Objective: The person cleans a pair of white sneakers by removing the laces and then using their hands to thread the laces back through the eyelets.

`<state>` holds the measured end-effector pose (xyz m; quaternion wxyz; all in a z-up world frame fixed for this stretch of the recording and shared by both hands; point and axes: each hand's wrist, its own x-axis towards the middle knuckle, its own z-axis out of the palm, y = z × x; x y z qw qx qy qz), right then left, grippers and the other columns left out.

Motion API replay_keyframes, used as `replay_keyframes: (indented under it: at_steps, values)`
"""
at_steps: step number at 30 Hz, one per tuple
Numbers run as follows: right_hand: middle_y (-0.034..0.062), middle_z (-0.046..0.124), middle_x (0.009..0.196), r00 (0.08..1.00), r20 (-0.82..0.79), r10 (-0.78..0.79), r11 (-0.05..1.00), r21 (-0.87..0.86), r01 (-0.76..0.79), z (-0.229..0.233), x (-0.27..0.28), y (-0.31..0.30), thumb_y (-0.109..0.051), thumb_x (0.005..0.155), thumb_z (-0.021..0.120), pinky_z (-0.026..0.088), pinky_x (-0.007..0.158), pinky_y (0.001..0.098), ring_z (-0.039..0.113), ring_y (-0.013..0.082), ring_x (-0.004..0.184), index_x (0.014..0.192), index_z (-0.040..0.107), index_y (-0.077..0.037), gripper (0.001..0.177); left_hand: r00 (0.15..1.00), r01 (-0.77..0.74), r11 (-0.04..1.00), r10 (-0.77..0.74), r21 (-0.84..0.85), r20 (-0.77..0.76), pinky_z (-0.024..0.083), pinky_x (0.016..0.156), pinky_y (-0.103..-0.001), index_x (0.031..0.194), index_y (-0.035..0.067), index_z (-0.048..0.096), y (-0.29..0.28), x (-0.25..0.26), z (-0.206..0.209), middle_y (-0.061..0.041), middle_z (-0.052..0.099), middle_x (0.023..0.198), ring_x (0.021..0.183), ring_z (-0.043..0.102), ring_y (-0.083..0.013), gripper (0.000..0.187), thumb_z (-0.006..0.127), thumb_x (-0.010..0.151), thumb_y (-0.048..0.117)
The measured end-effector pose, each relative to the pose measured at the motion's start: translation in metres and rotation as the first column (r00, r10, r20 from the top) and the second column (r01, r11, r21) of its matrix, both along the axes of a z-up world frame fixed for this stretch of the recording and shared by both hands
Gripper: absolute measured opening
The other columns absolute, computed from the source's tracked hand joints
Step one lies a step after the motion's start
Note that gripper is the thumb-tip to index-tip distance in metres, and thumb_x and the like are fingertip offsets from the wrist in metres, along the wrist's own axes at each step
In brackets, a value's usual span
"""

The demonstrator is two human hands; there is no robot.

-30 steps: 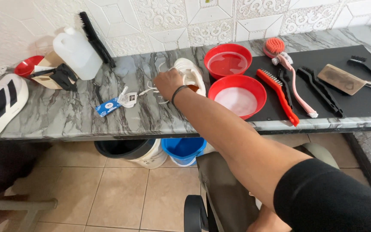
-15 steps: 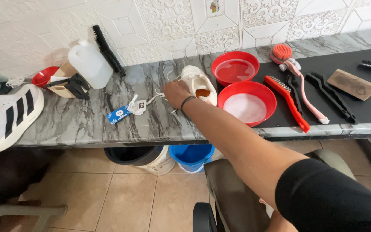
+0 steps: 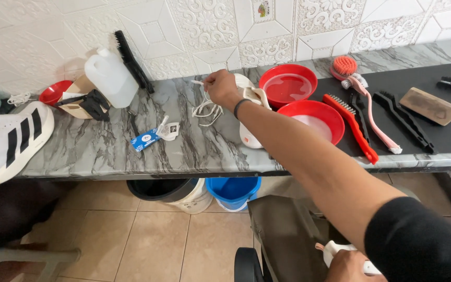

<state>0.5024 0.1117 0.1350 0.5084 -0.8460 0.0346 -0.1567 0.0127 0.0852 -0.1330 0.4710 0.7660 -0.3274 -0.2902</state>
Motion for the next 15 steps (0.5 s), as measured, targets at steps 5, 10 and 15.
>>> replay_keyframes:
  at_steps: [5,10,15]
  values:
    - [-0.0013,0.075,0.073,0.983,0.094,0.159,0.955,0.236,-0.177,0.073,-0.139,-0.01,-0.01,0.096,0.069,0.049,0.057,0.0197,0.064,0.0051,0.063,0.081,0.078,-0.011,0.017,0.998,0.028,0.994,-0.034,-0.104,-0.053,0.048,0.093,-0.028,0.112,0.03,0.071,-0.02,0.035,0.058,0.002,0.07,0.105,0.102,0.067,-0.017,0.036,0.076,0.083,0.05]
    - [-0.0008,0.073,0.07,0.912,0.297,0.283,0.935,0.125,-0.331,0.103,-0.274,-0.055,-0.019,0.094,0.075,0.04,0.049,0.0163,0.053,-0.0004,0.056,0.098,0.082,-0.009,0.014,0.999,-0.016,0.999,0.014,-0.037,-0.047,0.024,0.12,-0.017,0.103,0.028,0.071,-0.023,0.025,0.082,0.011,0.073,0.102,0.099,0.067,-0.0072,0.035,0.071,0.078,0.053]
    - [0.0083,0.079,0.089,0.87,0.41,0.274,0.905,0.196,-0.378,0.12,-0.373,-0.094,-0.015,0.093,0.073,0.055,0.063,0.0181,0.065,0.0067,0.07,0.101,0.078,-0.001,0.017,0.999,-0.034,0.982,0.033,-0.185,-0.007,0.048,0.1,-0.025,0.107,0.023,0.071,-0.026,0.016,0.08,0.006,0.074,0.111,0.113,0.07,-0.011,0.03,0.077,0.083,0.039]
